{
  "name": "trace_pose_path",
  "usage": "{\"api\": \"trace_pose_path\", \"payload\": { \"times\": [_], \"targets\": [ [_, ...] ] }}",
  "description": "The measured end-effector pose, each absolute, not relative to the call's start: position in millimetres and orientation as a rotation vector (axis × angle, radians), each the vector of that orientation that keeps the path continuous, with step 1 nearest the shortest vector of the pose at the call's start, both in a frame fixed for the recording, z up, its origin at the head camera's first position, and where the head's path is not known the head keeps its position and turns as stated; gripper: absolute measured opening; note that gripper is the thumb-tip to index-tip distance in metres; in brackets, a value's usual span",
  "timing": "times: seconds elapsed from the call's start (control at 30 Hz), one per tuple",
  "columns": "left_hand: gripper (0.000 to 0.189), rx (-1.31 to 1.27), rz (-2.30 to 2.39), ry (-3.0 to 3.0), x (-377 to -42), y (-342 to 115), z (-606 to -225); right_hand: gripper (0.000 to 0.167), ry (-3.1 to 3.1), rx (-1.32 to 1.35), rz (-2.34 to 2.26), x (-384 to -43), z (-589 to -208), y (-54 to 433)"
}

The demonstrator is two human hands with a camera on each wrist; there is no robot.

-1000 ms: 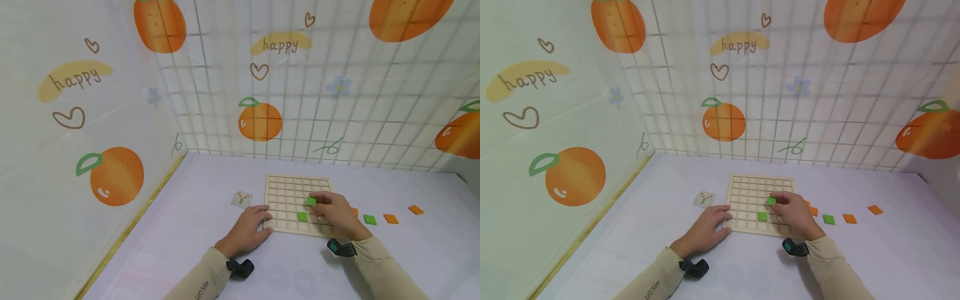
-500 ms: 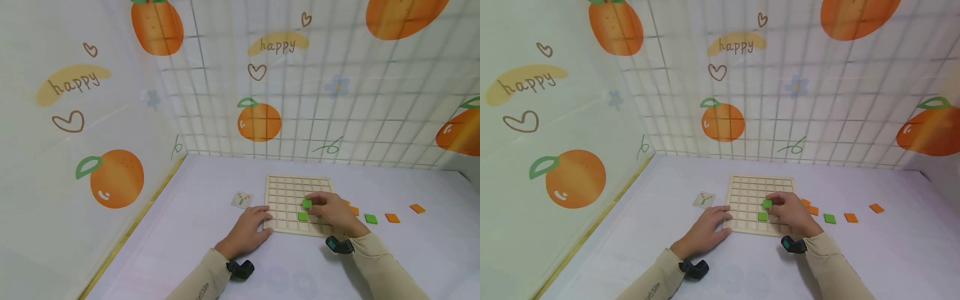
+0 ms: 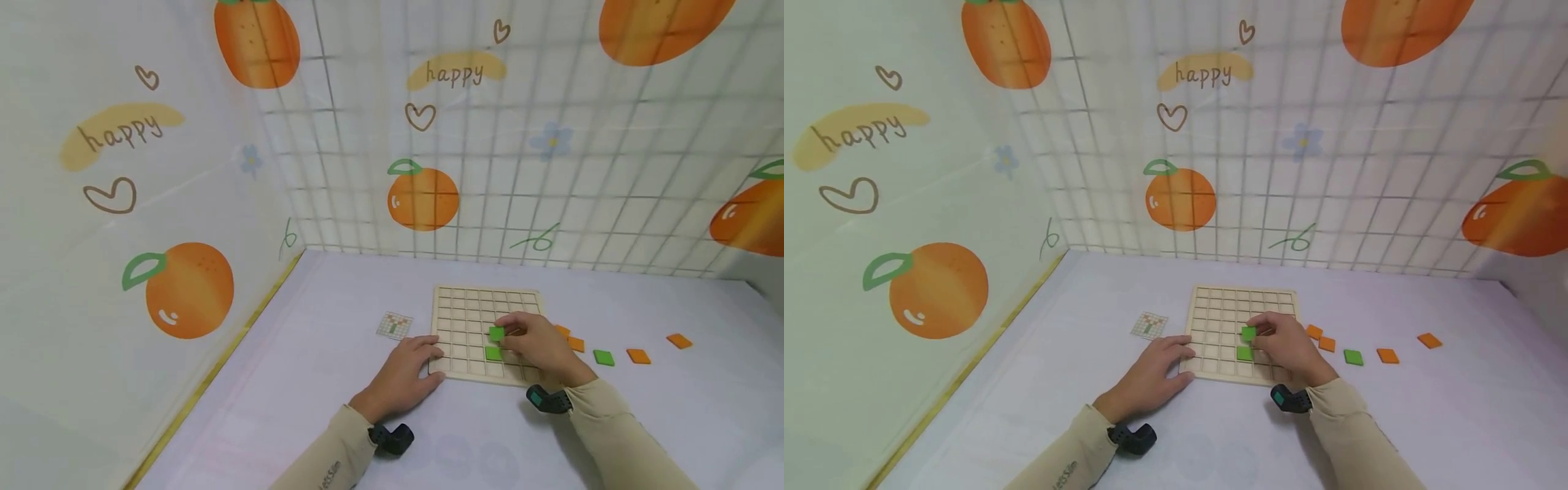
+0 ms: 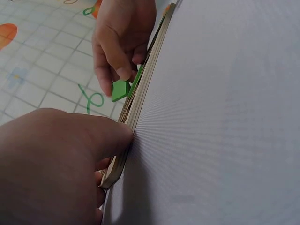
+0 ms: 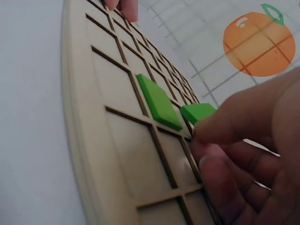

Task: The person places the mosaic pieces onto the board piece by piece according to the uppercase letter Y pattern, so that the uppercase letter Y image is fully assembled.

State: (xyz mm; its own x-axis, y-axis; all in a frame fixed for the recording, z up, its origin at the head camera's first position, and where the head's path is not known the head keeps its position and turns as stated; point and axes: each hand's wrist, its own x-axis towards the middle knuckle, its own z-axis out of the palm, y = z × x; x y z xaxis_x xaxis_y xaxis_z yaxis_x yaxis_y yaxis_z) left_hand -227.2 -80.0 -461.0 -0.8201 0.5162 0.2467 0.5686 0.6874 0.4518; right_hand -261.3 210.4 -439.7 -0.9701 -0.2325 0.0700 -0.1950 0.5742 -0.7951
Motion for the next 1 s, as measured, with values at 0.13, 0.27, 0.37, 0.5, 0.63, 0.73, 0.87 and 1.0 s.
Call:
{"api": "trace_pose_path", "payload": {
  "times": [0.13, 0.27, 0.37, 0.5, 0.63, 0.73, 0.87, 1.0],
  "targets": [
    [0.036, -0.889, -0.806, -2.810, -226.2, -80.6, -460.8, 0.030, 2.745, -0.395, -1.371, -264.6, -442.5, 209.4],
    [0.036, -0.893, -0.806, -2.811, -226.4, -79.8, -461.9, 0.030, 2.768, -0.390, -1.340, -265.2, -443.4, 209.2],
    [0.036, -0.893, -0.795, -2.805, -227.5, -79.7, -462.4, 0.029, 2.783, -0.402, -1.322, -265.1, -442.4, 209.3],
    [0.036, -0.889, -0.785, -2.800, -228.6, -80.4, -463.8, 0.027, 2.786, -0.436, -1.304, -265.9, -440.8, 209.1],
    [0.036, -0.888, -0.783, -2.796, -228.8, -80.6, -464.3, 0.025, 2.777, -0.457, -1.303, -265.4, -439.3, 209.0],
    [0.035, -0.885, -0.788, -2.797, -228.2, -80.3, -463.8, 0.026, 2.775, -0.463, -1.294, -264.8, -439.5, 208.8],
    [0.036, -0.891, -0.786, -2.796, -227.6, -80.5, -462.5, 0.027, 2.775, -0.444, -1.278, -265.3, -440.5, 208.3],
    [0.036, -0.891, -0.770, -2.789, -228.6, -81.6, -463.8, 0.027, 2.784, -0.446, -1.258, -266.4, -439.6, 206.0]
  ]
}}
